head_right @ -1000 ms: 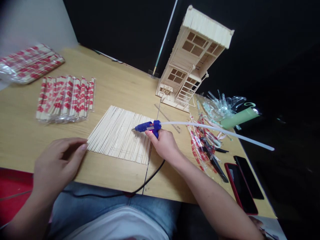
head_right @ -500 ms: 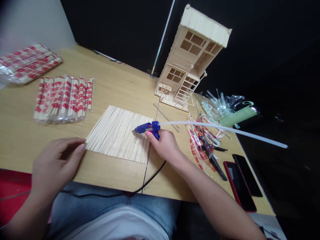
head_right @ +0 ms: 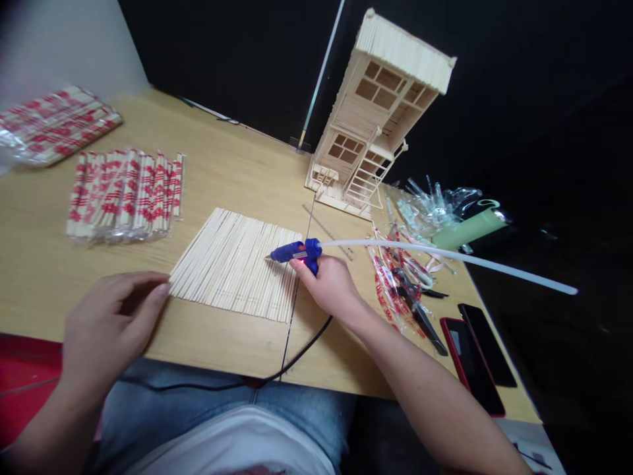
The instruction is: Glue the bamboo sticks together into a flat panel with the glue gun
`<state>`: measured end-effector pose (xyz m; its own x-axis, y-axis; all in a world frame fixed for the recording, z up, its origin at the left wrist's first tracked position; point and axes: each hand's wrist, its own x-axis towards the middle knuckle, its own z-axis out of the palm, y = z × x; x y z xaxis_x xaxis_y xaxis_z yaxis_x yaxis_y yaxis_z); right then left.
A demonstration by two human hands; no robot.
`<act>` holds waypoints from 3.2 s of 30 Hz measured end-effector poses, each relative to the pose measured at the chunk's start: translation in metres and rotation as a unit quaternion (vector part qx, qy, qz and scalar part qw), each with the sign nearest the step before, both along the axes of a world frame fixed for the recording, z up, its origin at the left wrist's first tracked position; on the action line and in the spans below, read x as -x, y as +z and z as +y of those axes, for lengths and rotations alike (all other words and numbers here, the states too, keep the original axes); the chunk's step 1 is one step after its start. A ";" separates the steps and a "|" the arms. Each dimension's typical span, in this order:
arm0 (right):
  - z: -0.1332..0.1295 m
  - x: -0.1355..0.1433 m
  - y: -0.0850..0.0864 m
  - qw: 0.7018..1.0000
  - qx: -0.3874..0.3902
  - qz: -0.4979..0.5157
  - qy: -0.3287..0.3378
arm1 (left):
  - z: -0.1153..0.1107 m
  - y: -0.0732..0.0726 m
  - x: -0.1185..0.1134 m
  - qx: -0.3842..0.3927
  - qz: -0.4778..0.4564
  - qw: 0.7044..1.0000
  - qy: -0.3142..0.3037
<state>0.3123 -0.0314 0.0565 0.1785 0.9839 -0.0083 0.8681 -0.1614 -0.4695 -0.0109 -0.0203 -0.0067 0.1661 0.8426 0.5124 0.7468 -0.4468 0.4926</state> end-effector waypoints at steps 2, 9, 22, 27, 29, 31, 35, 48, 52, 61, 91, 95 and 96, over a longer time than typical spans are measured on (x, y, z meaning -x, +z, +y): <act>-0.001 0.000 0.000 1.000 -0.002 -0.008 0.005 | -0.001 0.000 0.000 -0.001 -0.001 1.000 -0.001; -0.009 -0.006 -0.004 0.997 0.026 0.067 -0.014 | -0.001 0.002 -0.001 0.005 -0.002 1.000 -0.001; -0.001 -0.007 -0.010 0.990 0.018 0.138 -0.025 | 0.000 0.000 -0.001 0.001 0.001 1.000 0.003; 0.005 -0.003 -0.010 0.993 0.027 0.115 -0.024 | 0.000 0.000 -0.002 -0.004 -0.007 1.000 0.005; 0.007 -0.003 -0.010 0.994 0.036 0.094 -0.028 | 0.000 -0.001 -0.002 -0.004 -0.009 1.000 0.005; 0.009 -0.002 -0.009 0.996 0.041 0.075 -0.026 | 0.000 -0.001 -0.002 -0.004 -0.008 1.000 0.006; 0.009 -0.004 -0.007 0.998 0.040 0.046 -0.021 | 0.000 -0.002 0.000 -0.004 -0.009 1.000 0.010; -0.004 -0.013 -0.003 0.999 -0.003 0.038 0.000 | -0.001 0.002 -0.002 0.017 0.002 1.000 0.014; -0.008 -0.017 -0.003 0.996 0.009 0.089 -0.010 | -0.002 0.002 -0.002 0.016 0.004 1.000 0.017; -0.004 -0.014 -0.006 0.998 0.000 0.054 -0.012 | -0.002 0.003 -0.001 0.020 0.011 1.000 0.018; -0.068 0.042 0.003 0.953 -0.135 0.271 0.006 | -0.069 0.024 -0.152 0.409 -0.413 0.756 -0.301; -0.080 0.043 -0.001 0.946 -0.162 0.278 0.026 | -0.079 0.011 -0.180 0.439 -0.497 0.713 -0.230; -0.084 0.041 -0.003 0.950 -0.164 0.265 0.024 | -0.081 0.009 -0.182 0.447 -0.503 0.708 -0.215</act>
<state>0.2712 -0.1153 0.0539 0.1907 0.9556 0.2246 0.4986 0.1028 -0.8607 0.1708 -0.1010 0.0022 0.4355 0.8871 -0.1532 -0.2931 0.3006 0.9076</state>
